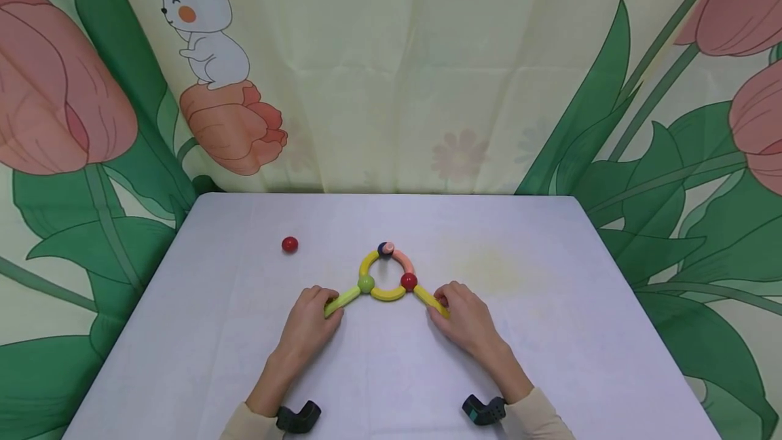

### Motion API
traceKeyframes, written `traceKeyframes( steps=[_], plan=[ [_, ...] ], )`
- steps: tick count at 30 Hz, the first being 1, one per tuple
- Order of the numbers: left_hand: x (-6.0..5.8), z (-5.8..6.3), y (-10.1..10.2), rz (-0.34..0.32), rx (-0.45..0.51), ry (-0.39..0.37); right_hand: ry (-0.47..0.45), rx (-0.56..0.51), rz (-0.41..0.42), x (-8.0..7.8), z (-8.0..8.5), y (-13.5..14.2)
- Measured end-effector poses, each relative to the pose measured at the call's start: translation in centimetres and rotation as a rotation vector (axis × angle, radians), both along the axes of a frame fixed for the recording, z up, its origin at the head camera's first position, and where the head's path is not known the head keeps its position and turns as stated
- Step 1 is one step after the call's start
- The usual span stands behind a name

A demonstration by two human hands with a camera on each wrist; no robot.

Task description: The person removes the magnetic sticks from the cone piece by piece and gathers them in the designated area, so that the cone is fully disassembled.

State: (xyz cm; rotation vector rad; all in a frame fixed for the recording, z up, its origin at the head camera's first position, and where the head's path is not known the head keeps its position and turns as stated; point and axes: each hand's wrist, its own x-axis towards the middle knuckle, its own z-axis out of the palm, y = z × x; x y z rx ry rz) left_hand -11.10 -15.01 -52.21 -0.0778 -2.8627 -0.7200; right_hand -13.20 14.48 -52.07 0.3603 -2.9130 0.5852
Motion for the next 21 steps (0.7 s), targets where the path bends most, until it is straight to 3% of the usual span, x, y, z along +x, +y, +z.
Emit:
traceKeyframes(
  steps=[10,21],
  plan=[
    [-0.9,1.1,1.0,-0.038,0.051,-0.031,0.029,-0.054,0.022,-1.5,1.9,-0.6],
    [-3.2,1.9,3.4,-0.094,0.098,-0.075,0.029,-0.137,0.091,-4.3,3.5,-3.2]
  ],
)
